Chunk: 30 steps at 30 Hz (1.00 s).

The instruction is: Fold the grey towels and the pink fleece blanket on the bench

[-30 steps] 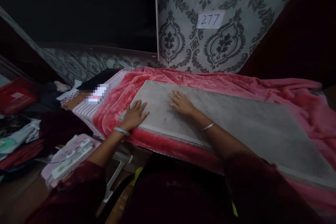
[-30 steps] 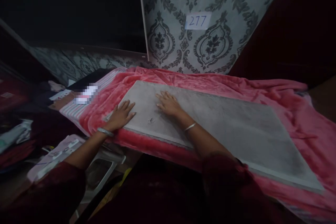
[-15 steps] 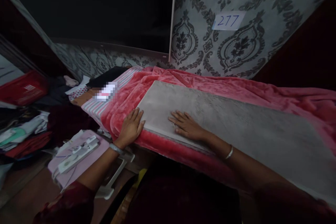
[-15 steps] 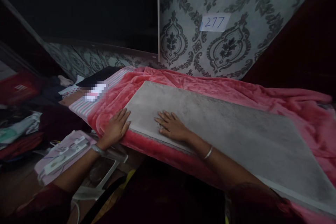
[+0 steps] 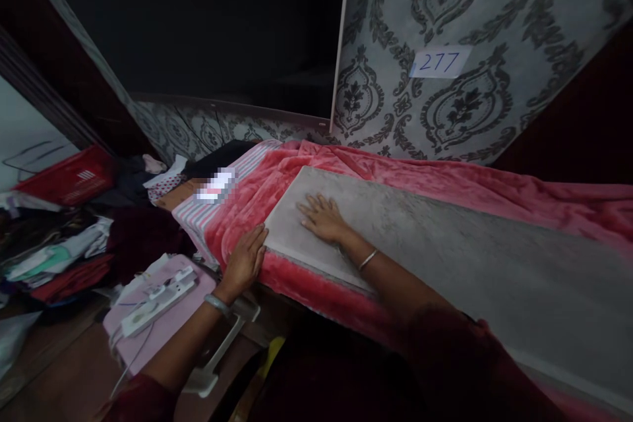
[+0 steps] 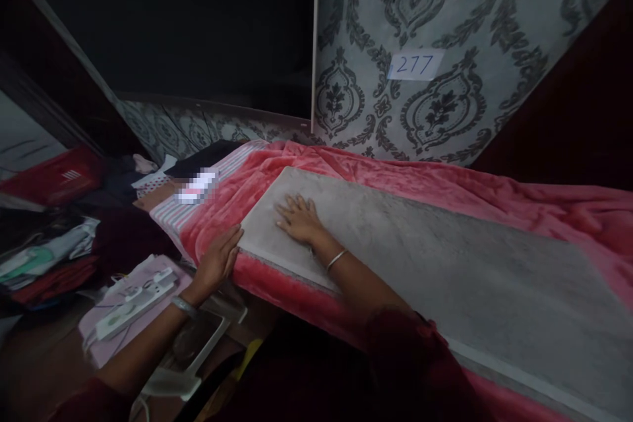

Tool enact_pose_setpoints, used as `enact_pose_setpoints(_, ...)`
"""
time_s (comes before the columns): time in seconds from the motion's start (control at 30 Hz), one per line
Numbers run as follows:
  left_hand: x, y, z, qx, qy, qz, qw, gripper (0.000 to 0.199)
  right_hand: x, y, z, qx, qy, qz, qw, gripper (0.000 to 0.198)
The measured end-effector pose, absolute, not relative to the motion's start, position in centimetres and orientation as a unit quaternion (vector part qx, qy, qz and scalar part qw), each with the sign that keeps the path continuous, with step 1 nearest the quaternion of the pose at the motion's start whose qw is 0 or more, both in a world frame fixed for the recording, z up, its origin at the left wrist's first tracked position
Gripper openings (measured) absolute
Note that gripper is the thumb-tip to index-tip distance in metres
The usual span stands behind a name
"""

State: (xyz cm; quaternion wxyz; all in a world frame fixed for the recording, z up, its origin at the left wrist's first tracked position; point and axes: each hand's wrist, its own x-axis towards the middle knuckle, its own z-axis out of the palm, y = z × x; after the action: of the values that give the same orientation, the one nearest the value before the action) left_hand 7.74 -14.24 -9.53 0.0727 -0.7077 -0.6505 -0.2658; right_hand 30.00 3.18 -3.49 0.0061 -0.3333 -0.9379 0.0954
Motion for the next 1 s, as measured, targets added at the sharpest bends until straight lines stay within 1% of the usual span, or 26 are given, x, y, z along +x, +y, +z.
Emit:
enact_pose_setpoints(0.1, 7.4, -14.1, -9.5, -0.701, -0.643, -0.303, 0.059, 0.049, 29.3, 0.2, -3.7, -0.239, -0.963, 0.127, -0.008, 0.061)
enact_pose_setpoints(0.2, 7.3, -13.8, -9.1, -0.693, -0.639, -0.330, 0.041, 0.049, 29.1, -2.8, -3.5, -0.165, -0.975, 0.152, 0.011, 0.062)
enact_pose_setpoints(0.37, 7.0, -13.3, -7.3, -0.678, -0.663, -0.316, 0.027, 0.051, 30.7, -4.8, -2.5, -0.084, -0.968, 0.235, 0.025, 0.059)
enact_pose_setpoints(0.43, 7.0, -12.3, -6.1, -0.679, -0.672, -0.294, 0.035, 0.051, 32.1, -4.1, -2.2, -0.090, -0.961, 0.257, 0.059, 0.059)
enact_pose_setpoints(0.5, 7.5, -10.6, -4.7, -0.686, -0.670, -0.281, 0.045, 0.053, 33.6, -2.9, -2.0, -0.129, -0.955, 0.249, 0.096, 0.056)
enact_pose_setpoints(0.6, 9.2, -6.2, -2.5, -0.721, -0.639, -0.268, 0.021, 0.056, 35.0, -1.3, -1.9, -0.185, -0.952, 0.218, 0.112, 0.051)
enact_pose_setpoints(0.7, 11.4, -0.7, -0.6, -0.779, -0.583, -0.230, -0.027, 0.058, 34.3, -0.7, -1.7, -0.181, -0.960, 0.189, 0.103, 0.050)
enact_pose_setpoints(0.8, 13.0, 4.4, 0.5, -0.820, -0.544, -0.166, -0.062, 0.058, 32.3, -0.8, -1.8, -0.158, -0.969, 0.170, 0.087, 0.053)
enact_pose_setpoints(0.9, 13.4, 8.1, 0.3, -0.827, -0.551, -0.073, -0.089, 0.059, 30.8, -0.8, -2.5, -0.150, -0.973, 0.158, 0.070, 0.058)
enact_pose_setpoints(1.0, 12.7, 9.9, -0.9, -0.818, -0.569, -0.002, -0.083, 0.062, 30.5, -0.8, -3.5, -0.143, -0.976, 0.156, 0.059, 0.060)
